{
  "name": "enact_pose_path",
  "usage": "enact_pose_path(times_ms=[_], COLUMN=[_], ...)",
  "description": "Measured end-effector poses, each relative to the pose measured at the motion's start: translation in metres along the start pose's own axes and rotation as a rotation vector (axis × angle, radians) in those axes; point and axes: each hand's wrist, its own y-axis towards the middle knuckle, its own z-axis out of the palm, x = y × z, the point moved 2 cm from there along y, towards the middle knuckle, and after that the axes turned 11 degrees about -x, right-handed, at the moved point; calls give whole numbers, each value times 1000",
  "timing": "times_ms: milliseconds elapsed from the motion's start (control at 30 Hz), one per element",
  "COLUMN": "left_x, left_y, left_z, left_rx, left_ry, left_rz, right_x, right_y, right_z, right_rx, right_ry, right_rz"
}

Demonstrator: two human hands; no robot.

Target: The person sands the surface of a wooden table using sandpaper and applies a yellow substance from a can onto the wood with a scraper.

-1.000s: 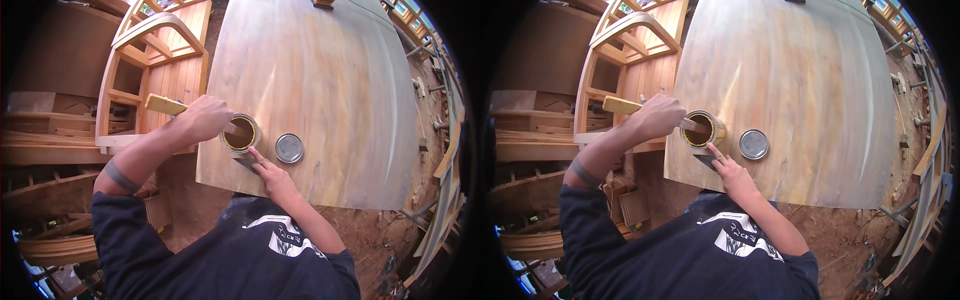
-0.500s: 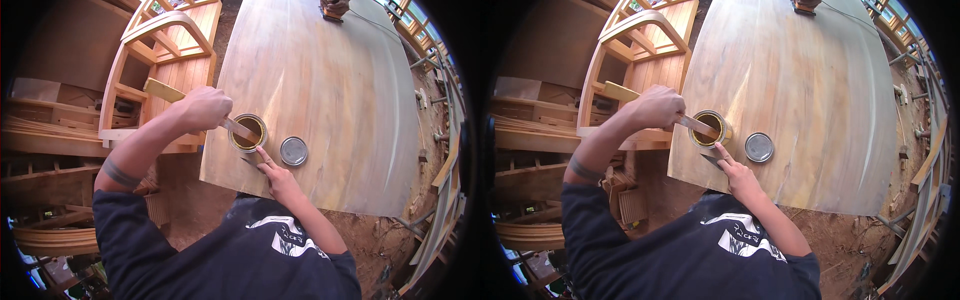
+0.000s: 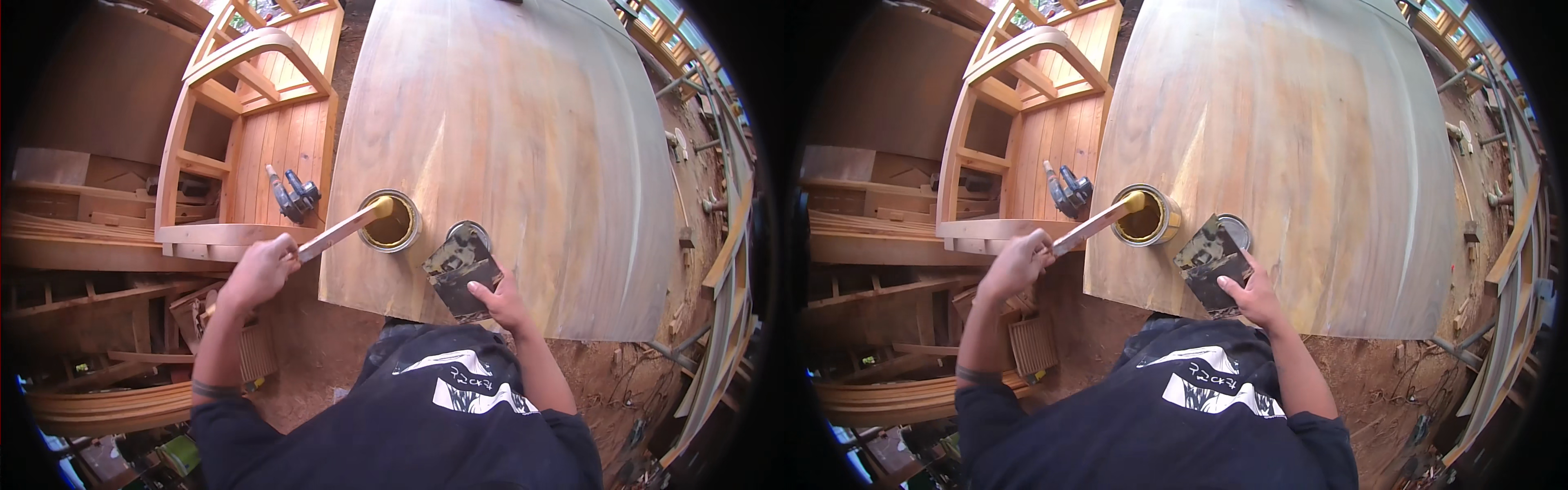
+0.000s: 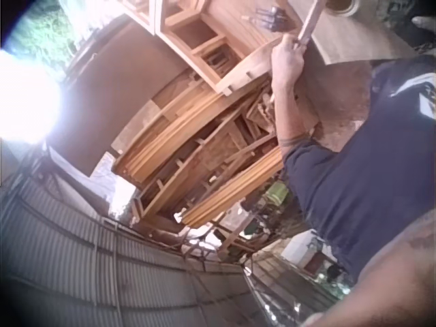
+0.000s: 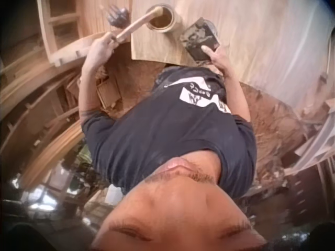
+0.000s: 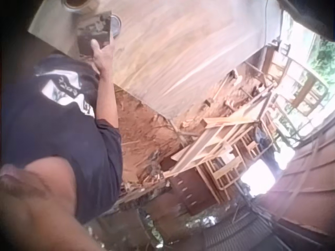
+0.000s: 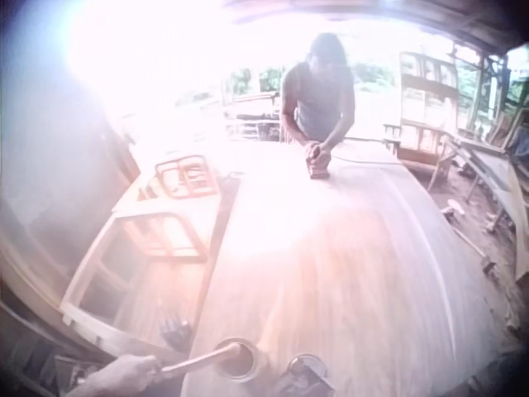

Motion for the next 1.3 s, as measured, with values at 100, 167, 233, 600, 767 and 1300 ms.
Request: enact_pose_path(times_ms=[100,167,233,600,767,1300], left_x=[24,28,32,42,22,-79], left_y=[-17,-25,-30,-50,-55,-43], left_z=[32,45,58,95,59,-48], left_rx=[-25,-23,-119,-182,-237,-324], left_ry=[-286,-291,-313,-844,-767,-176], left_rz=[-161,-218,-133,-138,-38,528], right_x=[10,7,5,26,51,113], right_y=[1,2,4,16,35,-3], right_z=[-1,-1,-2,9,10,-3], right_rx=[68,112,137,319,412,630], right_ry=[193,368,411,486,402,422], right_rz=[109,160,191,208,131,-25])
